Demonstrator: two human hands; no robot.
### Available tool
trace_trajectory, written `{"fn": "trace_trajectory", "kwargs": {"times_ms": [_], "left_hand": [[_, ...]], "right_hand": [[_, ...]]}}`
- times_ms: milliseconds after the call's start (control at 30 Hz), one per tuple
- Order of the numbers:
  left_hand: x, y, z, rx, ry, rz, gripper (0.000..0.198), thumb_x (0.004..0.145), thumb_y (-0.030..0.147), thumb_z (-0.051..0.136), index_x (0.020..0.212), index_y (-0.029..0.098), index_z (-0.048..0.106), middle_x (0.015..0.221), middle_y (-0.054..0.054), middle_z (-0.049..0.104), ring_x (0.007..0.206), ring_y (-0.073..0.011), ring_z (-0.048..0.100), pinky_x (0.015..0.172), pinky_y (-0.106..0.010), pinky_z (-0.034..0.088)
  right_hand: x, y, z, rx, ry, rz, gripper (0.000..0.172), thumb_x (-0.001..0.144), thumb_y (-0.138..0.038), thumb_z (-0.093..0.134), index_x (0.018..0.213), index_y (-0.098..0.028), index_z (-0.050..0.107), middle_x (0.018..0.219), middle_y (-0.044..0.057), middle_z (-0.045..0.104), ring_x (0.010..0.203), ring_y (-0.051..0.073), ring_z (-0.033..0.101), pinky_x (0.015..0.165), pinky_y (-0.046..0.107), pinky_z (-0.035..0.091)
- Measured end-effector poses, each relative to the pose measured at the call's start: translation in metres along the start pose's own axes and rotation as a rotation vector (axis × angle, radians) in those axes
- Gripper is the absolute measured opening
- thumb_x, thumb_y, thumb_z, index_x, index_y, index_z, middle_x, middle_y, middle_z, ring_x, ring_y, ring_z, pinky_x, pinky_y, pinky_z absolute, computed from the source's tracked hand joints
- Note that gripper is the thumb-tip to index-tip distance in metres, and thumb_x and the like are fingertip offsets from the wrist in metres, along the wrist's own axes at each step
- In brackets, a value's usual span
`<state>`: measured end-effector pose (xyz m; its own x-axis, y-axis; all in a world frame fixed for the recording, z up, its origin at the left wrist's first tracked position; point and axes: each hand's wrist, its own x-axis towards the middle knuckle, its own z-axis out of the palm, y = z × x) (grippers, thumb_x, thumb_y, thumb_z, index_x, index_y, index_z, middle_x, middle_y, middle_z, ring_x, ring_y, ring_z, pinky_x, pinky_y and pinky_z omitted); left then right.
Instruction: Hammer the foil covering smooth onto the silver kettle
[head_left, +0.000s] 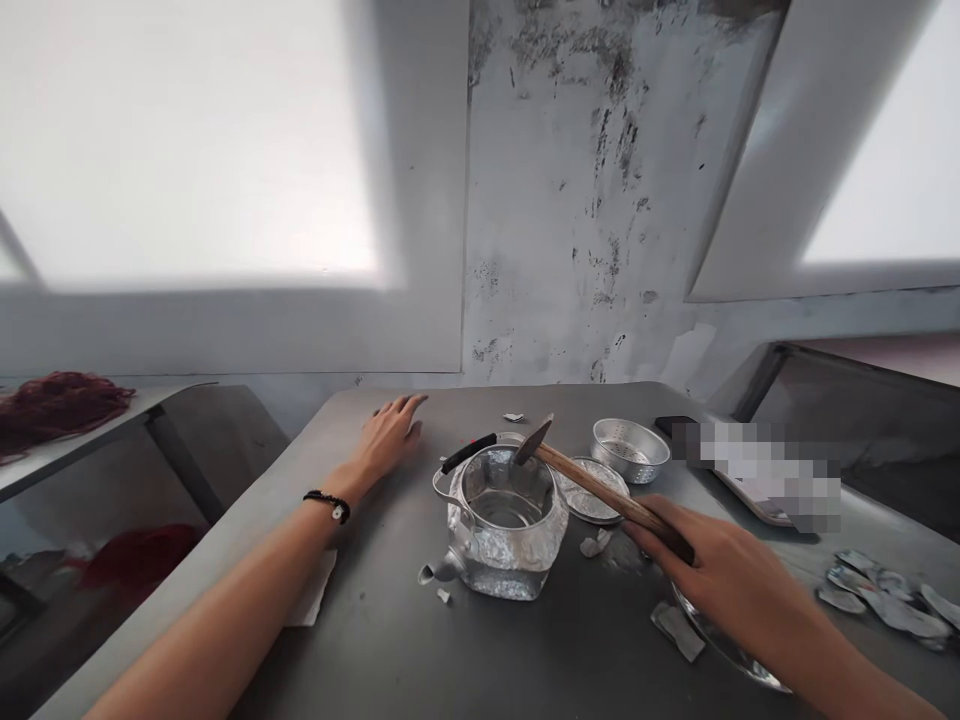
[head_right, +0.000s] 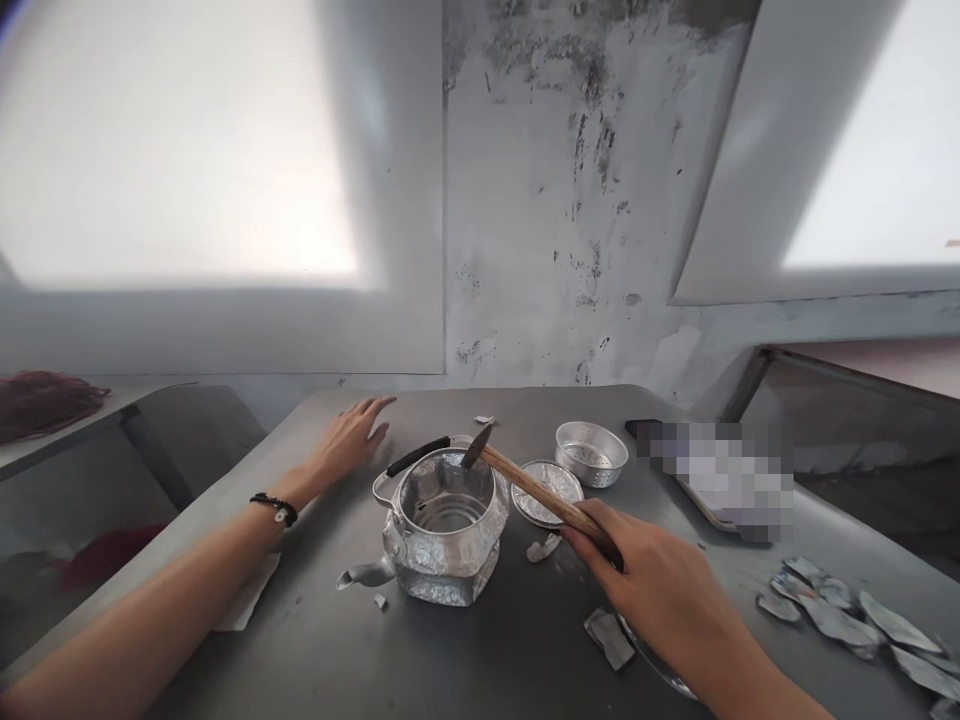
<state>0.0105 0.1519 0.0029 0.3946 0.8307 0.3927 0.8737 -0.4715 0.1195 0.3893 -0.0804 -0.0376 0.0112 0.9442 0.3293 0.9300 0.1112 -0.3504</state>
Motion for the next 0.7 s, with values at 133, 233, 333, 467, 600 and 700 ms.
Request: {"fn": "trace_trajectory", "kwargs": {"times_ms": [133,233,333,467,600,700], "left_hand": [[-0.008,0.035,-0.049,-0.143,0.099,0.026,0.05,0.115,0.039,0.037,0.159,0.018,0.046,0.156,-0.017,0.061,0.136,-0.0322,0.065,0.113,-0.046,0.052],[-0.051,0.054,-0.074,-0.539,-0.04,0.139,0.054,0.115,0.059,0.036,0.155,0.027,0.053,0.158,-0.014,0.061,0.14,-0.0318,0.063,0.117,-0.047,0.052],[-0.11,0.058,-0.077,-0.738,-0.167,0.194,0.06,0.111,0.07,0.034,0.16,0.038,0.051,0.18,-0.007,0.034,0.157,-0.033,0.048,0.122,-0.047,0.05],[-0.154,0.056,-0.065,-0.683,-0.277,0.129,0.086,0.1,0.071,0.064,0.172,0.044,0.027,0.186,-0.009,0.012,0.166,-0.0414,0.029,0.127,-0.059,0.042],[-0.148,0.058,-0.059,-0.726,-0.276,0.179,0.112,0.084,0.065,0.087,0.173,0.038,0.025,0.185,-0.017,0.01,0.167,-0.0464,0.021,0.129,-0.066,0.036],[-0.145,0.057,-0.053,-0.695,-0.28,0.249,0.121,0.075,0.054,0.098,0.171,0.037,0.027,0.186,-0.017,0.001,0.167,-0.0477,0.023,0.128,-0.066,0.04]], "right_hand": [[-0.004,-0.006,0.001,-0.01,0.052,0.018,0.046,0.108,-0.068,0.043,0.105,-0.033,0.073,0.088,0.0,0.081,0.077,0.026,0.078,0.061,0.03,0.048],[-0.006,-0.01,-0.002,0.021,0.049,0.019,0.045,0.108,-0.068,0.045,0.11,-0.034,0.073,0.091,0.0,0.082,0.078,0.026,0.078,0.061,0.031,0.049],[-0.003,-0.008,-0.008,0.066,0.015,0.005,0.043,0.106,-0.068,0.048,0.115,-0.035,0.075,0.093,0.0,0.083,0.08,0.028,0.08,0.061,0.032,0.052],[0.006,0.003,-0.01,0.109,-0.023,-0.028,0.045,0.104,-0.069,0.053,0.121,-0.034,0.077,0.093,0.003,0.085,0.078,0.029,0.081,0.061,0.034,0.056],[0.01,0.005,-0.006,0.084,-0.022,-0.034,0.051,0.102,-0.072,0.055,0.124,-0.032,0.077,0.099,0.005,0.086,0.086,0.031,0.083,0.065,0.036,0.06],[0.011,-0.001,-0.009,0.037,-0.022,-0.033,0.052,0.101,-0.074,0.055,0.122,-0.033,0.08,0.099,0.004,0.086,0.09,0.033,0.083,0.067,0.037,0.062]]}}
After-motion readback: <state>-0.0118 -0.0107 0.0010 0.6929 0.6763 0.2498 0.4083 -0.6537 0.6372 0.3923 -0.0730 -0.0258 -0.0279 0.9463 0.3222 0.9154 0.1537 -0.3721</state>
